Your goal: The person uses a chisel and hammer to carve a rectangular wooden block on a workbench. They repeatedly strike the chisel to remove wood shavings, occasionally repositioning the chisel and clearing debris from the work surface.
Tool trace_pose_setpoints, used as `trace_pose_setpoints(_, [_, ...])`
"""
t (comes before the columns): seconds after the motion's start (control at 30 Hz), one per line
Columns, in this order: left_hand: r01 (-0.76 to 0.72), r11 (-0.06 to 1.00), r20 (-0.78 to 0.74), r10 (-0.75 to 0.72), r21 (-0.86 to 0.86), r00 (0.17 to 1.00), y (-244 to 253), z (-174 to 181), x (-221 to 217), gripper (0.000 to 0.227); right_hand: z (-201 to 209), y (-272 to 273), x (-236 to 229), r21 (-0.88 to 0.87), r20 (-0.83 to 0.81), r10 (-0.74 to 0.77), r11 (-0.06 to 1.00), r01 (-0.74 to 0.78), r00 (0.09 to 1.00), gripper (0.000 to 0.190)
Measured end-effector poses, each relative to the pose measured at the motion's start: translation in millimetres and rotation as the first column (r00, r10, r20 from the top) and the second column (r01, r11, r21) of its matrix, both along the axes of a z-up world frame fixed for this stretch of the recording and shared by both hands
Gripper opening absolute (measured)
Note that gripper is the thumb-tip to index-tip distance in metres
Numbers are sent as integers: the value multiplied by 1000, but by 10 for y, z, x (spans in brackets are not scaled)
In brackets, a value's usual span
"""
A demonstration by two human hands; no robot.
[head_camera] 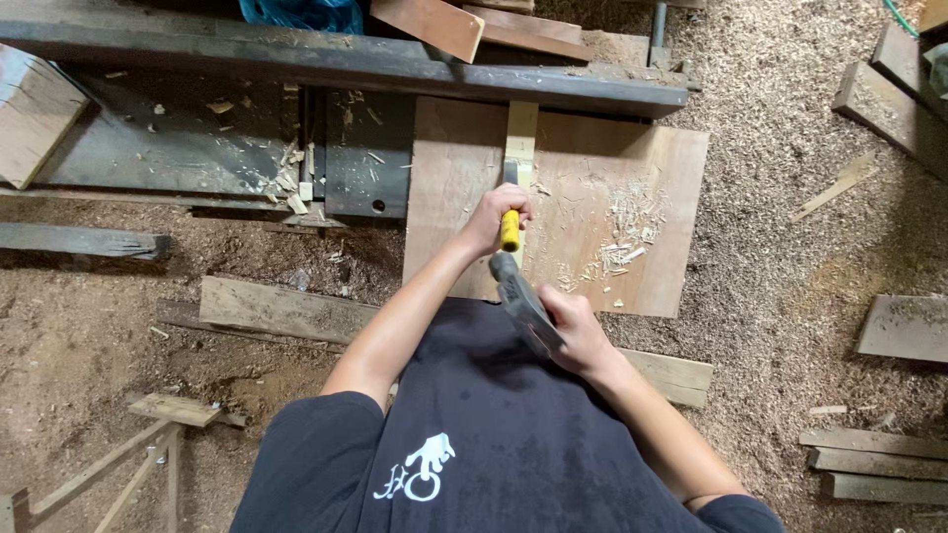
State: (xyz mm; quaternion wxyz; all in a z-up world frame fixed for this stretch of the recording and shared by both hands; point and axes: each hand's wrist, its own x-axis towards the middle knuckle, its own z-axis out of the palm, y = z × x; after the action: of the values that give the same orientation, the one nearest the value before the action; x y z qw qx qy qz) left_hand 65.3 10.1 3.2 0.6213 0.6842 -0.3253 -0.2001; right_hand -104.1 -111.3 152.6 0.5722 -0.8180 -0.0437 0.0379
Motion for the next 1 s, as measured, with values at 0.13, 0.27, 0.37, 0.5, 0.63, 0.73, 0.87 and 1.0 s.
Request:
trace_pose_setpoints(0.13, [31, 999, 115, -33, 27, 993, 29, -169, -116, 14, -63, -33, -138, -166, -288, -107, 984, 60, 952, 28])
trace_pose_setpoints(0.27, [67, 998, 287, -70, 22, 955, 112, -363, -223, 13, -150, -60, -187, -182, -250, -152, 977, 107, 956, 30])
trace_pose_setpoints(0.37, [90, 993, 541, -114, 70, 833, 177, -462, -334, 10, -164, -113, -299, -183, -242, -196, 971, 154, 950, 28])
trace_pose_setpoints(0.5, [120, 990, 465, -141, 75, 874, 91, -414, -333, 14, -161, -167, -382, -154, -236, -247, 965, 214, 940, 29])
trace_pose_setpoints(0.63, [105, 993, 359, -119, 58, 926, 43, -235, -310, 15, -102, -179, -398, -181, -219, -250, 960, 212, 943, 30])
trace_pose_setpoints(0.73, [50, 999, 352, -45, -5, 935, 4, -154, -284, 15, -31, -176, -434, -145, -202, -223, 970, 197, 954, 31])
trace_pose_setpoints(0.87, [-3, 999, 261, -10, 50, 965, -75, -125, -207, 16, 24, -164, -396, -53, -145, -154, 988, 148, 977, 29])
trace_pose_setpoints(1.0, [-71, 997, 166, 64, 37, 984, -147, -66, -143, 17, -23, -100, -248, -107, -166, -149, 985, 133, 975, 28])
